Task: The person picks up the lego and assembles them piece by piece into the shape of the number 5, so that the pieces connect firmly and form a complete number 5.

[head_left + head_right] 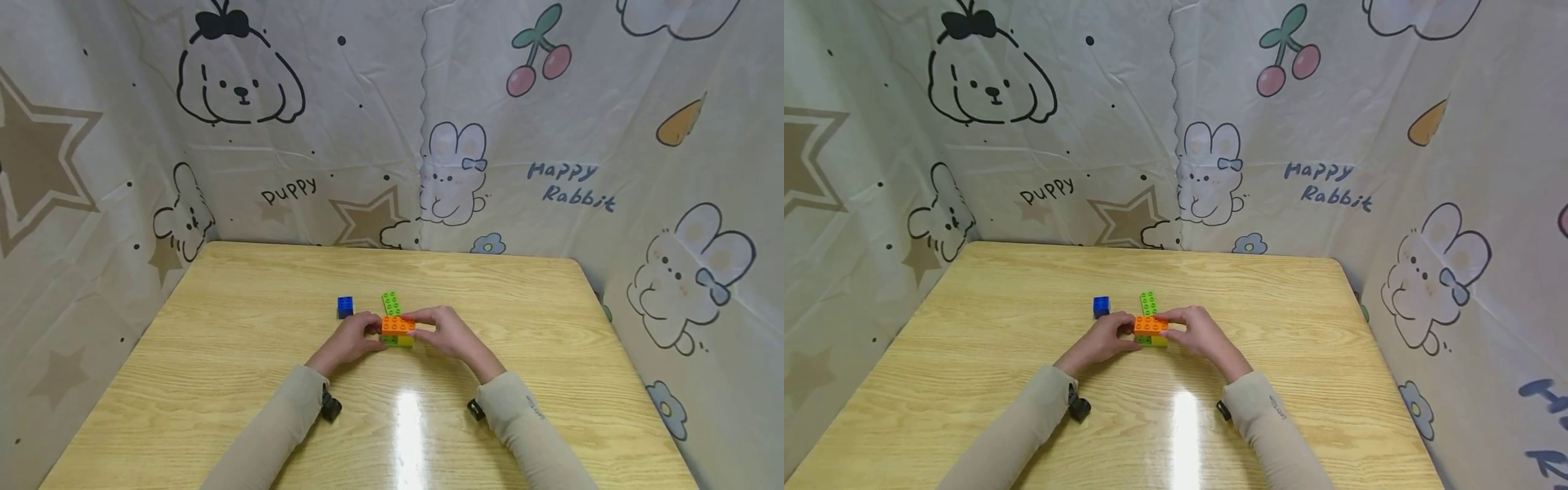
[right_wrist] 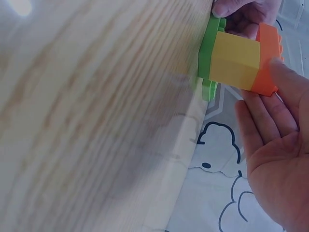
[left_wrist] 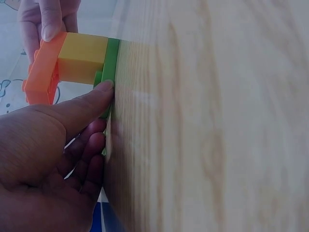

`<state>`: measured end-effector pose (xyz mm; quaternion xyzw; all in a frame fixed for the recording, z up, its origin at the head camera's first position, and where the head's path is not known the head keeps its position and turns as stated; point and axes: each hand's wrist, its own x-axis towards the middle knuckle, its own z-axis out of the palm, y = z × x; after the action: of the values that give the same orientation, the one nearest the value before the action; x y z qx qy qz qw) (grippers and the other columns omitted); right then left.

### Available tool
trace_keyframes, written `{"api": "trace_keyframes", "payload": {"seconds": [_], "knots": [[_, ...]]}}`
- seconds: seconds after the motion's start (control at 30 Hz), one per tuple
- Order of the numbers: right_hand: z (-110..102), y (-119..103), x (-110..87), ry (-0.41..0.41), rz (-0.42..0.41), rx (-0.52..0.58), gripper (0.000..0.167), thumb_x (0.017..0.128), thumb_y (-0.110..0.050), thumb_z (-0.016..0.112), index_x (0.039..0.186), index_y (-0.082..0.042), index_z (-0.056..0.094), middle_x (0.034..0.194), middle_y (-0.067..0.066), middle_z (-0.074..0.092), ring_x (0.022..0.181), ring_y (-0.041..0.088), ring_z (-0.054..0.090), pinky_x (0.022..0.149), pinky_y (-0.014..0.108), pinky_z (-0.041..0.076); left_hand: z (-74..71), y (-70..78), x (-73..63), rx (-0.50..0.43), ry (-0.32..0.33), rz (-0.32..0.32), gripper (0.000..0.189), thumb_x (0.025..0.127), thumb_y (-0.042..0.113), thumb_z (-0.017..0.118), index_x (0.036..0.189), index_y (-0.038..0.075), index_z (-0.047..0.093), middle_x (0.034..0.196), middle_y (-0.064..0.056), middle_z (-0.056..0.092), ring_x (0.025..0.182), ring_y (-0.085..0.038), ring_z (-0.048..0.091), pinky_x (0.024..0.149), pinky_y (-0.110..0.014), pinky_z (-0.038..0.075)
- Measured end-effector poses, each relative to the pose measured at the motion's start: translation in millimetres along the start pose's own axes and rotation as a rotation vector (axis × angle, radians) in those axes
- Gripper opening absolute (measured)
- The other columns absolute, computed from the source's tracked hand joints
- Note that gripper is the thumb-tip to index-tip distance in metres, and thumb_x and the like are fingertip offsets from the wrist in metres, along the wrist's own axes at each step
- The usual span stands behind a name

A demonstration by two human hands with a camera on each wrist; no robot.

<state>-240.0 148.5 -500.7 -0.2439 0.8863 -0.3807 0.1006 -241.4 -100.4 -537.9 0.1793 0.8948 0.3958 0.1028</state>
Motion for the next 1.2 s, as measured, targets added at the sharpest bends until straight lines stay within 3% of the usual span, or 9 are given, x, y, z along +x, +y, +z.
{"api": "trace_keyframes", "payload": {"seconds": [1.2], "knots": [[1.5,2.2,0.5,0.001,0.013,0.028,0.038,0.098,-0.015,0.073,0.136,-0.016,0.07,0.138,0.009,0.068,0.13,0.029,0.064,0.109,0.05,0.051,-1.6,0.0,-0.6,-0.017,0.0,0.004,0.024,0.087,0.015,0.085,0.108,0.012,0.073,0.104,0.0,0.068,0.092,-0.014,0.058,0.092,-0.038,0.054]]}}
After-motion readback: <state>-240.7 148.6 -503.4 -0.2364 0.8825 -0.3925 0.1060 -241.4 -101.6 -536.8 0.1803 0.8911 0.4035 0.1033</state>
